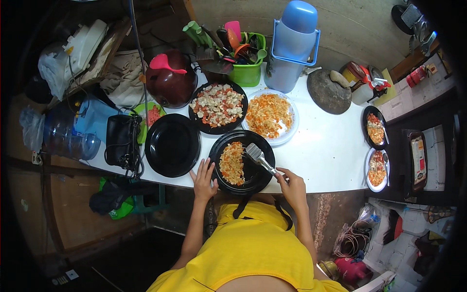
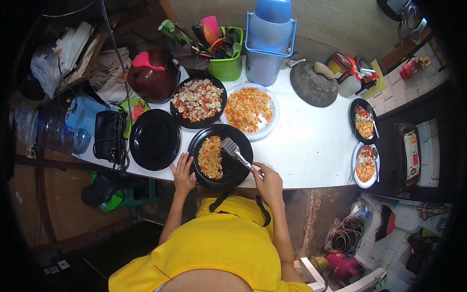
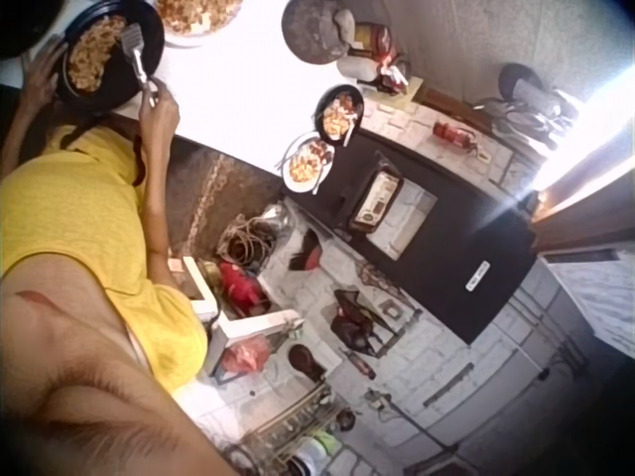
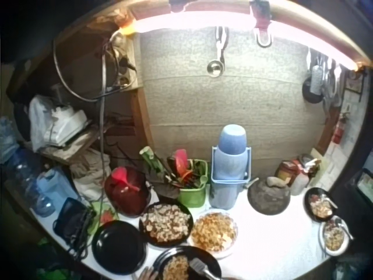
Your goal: The person uses a fork to transfer shredded food from a white plate to a black plate, spreading it evenly. They then add pieces of a white and red mixture from another plate onto the shredded food. The person continues to arrange the food on the black plate using the fork.
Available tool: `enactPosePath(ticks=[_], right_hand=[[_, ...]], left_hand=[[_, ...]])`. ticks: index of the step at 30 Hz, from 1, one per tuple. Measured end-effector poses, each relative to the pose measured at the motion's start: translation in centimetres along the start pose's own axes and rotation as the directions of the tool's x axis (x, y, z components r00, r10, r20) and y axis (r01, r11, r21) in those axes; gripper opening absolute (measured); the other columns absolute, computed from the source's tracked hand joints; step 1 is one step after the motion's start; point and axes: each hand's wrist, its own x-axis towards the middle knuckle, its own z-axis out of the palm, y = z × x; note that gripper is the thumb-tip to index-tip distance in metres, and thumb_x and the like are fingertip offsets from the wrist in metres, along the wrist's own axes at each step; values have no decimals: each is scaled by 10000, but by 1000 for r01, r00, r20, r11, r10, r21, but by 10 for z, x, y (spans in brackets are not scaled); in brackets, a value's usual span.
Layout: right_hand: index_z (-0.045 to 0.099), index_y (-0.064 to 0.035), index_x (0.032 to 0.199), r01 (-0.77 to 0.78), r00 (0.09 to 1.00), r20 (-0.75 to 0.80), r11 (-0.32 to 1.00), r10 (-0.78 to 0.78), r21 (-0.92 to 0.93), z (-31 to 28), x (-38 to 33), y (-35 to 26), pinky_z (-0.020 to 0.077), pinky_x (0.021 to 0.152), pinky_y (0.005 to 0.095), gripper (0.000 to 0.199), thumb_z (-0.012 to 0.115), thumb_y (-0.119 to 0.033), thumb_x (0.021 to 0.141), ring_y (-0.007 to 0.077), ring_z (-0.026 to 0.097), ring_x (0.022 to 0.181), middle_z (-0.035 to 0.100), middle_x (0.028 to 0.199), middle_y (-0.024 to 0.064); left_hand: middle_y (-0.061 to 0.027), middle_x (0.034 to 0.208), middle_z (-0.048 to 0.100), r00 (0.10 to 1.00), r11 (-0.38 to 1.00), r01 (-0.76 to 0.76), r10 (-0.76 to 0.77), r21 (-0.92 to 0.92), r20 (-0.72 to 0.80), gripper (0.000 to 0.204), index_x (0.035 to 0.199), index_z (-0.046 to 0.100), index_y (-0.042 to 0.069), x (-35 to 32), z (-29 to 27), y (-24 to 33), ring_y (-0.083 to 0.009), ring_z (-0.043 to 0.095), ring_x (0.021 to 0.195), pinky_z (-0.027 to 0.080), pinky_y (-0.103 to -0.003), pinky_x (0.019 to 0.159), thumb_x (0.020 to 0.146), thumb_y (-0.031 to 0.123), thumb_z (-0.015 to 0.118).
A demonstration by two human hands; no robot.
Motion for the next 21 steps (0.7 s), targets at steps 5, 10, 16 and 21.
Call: enactPosePath(ticks=[5,10,16,21], right_hand=[[703,-120,1084,-7,1000,-14,1000,7,-2,1,1,-2,489,610,378,257,627,-289,905,311,655,681,684,793,152],[707,-115,1073,18,999,-42,999,-20,-45,3,4,-9,501,632,376,247,627,-276,903,309,662,712,688,837,155],[709,-113,1077,88,991,-93,995,-92,-42,12,8,-11,466,578,346,237,641,-255,899,256,612,609,663,749,128],[706,-103,1072,125,989,-77,991,-127,-38,18,11,-10,476,592,352,238,639,-254,901,262,626,630,668,760,127]], left_hand=[[-130,1469,417,999,999,-15,14,-43,-34,529,1370,489,89,1,3,2,-345,351,1383,196,-632,1090,890,301,432],[-135,1458,430,994,997,-72,74,27,-84,517,1361,497,72,5,0,5,-422,338,1369,261,-594,1083,898,283,411],[-133,1453,439,991,989,-81,93,125,-100,515,1358,501,74,4,-2,6,-456,362,1337,309,-572,1052,900,285,394],[-123,1451,446,992,994,-53,63,92,-109,509,1355,509,88,2,1,6,-435,355,1345,277,-545,1064,933,321,347]])
